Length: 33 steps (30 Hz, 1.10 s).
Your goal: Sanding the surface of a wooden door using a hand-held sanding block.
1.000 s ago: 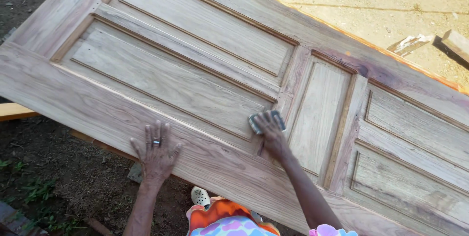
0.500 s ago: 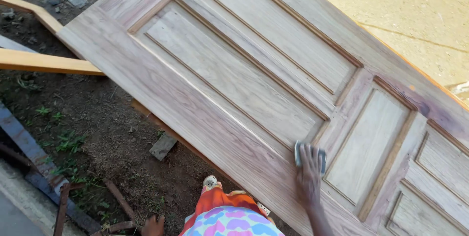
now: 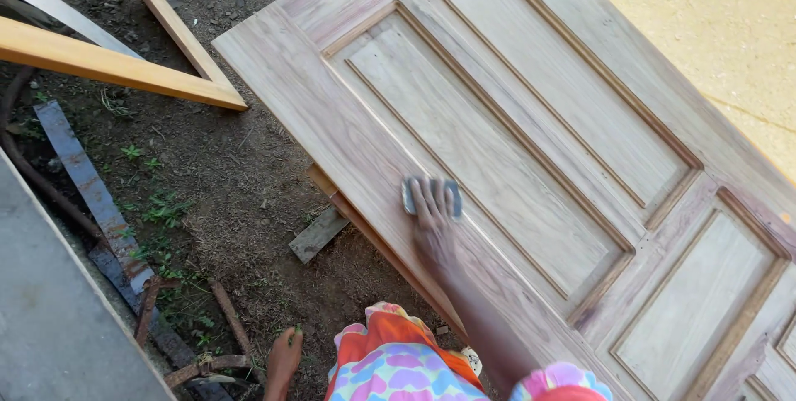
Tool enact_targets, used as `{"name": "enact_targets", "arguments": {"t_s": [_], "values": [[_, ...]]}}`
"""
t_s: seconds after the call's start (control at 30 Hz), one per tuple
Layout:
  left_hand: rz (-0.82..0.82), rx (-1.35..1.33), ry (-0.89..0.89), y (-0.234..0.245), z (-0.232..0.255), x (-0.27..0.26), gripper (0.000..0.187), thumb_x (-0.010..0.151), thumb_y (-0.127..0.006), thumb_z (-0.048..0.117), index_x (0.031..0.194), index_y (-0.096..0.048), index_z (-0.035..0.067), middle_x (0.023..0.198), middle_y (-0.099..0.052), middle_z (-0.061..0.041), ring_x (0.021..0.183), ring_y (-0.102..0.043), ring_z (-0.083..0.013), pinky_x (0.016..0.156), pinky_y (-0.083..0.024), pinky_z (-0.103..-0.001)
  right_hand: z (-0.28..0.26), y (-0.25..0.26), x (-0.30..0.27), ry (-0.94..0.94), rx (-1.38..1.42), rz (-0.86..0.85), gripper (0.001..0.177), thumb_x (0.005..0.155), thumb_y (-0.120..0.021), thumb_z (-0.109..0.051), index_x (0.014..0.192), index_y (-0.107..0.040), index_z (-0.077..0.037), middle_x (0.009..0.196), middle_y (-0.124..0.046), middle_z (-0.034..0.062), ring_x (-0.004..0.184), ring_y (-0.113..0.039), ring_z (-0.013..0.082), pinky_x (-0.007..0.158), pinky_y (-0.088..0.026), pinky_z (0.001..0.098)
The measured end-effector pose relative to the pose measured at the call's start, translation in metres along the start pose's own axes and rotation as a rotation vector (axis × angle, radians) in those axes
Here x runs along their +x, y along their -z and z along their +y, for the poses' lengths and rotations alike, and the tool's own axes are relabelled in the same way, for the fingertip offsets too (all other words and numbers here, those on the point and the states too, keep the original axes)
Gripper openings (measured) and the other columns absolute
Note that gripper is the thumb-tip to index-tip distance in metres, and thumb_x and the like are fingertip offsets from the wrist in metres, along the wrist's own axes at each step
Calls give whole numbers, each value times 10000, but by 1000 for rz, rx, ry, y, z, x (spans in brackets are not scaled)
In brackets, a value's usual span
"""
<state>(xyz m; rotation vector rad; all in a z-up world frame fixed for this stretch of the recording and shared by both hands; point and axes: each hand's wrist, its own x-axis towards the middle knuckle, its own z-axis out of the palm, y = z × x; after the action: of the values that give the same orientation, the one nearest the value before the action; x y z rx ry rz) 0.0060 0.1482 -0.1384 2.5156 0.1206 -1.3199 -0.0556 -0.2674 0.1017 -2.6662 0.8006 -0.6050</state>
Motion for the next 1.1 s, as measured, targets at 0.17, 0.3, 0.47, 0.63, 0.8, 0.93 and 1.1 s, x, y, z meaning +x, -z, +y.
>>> {"name": "enact_targets", "arguments": {"t_s": [0.17,0.3,0.47,0.63,0.8,0.93,1.1], "values": [[134,-158,-276,35,80,-8,595,1004,-533,492,1491,-533,151,1549,-496,-126,1409,-487,-362,1119,-446,-544,-35,-64,119,169,10,-35,538,1074,-405,-93,1607,-371,-156,1682,-337,93,1583,-171,370,1305,-117,566],[113,-116,-387,29,73,-2,594,981,-547,513,1440,-583,138,1460,-595,-120,1336,-575,-351,1075,-497,-491,-19,-25,79,101,144,-164,518,1060,-490,-177,1569,-406,-234,1657,-339,62,1561,-184,321,1277,-89,560],[21,-13,-269,10,-4,-13,472,1001,-536,468,1187,-702,67,1178,-755,-224,1095,-702,-403,938,-561,-483,35,79,-91,-93,2,-146,704,917,-595,-35,1562,-396,-235,1663,-307,54,1565,-178,263,1284,-101,517],[-11,473,-1000,-1,-88,2,293,975,-533,266,1211,-597,104,901,-621,-214,835,-644,-397,705,-517,-544,111,140,-242,-347,-217,97,621,970,-516,7,1561,-457,-173,1637,-435,118,1573,-329,309,1302,-228,521],[-188,58,-731,-6,-83,9,197,1002,-539,335,1047,-560,145,792,-493,-125,713,-507,-295,650,-442,-507,120,128,-316,-396,-212,134,603,969,-533,-10,1551,-475,-157,1617,-466,121,1582,-336,313,1295,-239,524],[-314,-273,-518,4,-75,23,240,1024,-543,391,915,-531,177,704,-391,-55,616,-398,-213,606,-381,-478,62,74,-167,-297,-155,131,607,927,-587,-40,1515,-488,-151,1595,-463,120,1561,-313,328,1273,-215,540],[-444,-593,-322,27,-40,61,356,1046,-548,446,784,-503,210,616,-290,16,519,-290,-131,563,-321,-448,-15,15,1,-104,-41,80,652,911,-580,-3,1541,-455,-117,1624,-410,138,1560,-265,342,1267,-187,545]]}}
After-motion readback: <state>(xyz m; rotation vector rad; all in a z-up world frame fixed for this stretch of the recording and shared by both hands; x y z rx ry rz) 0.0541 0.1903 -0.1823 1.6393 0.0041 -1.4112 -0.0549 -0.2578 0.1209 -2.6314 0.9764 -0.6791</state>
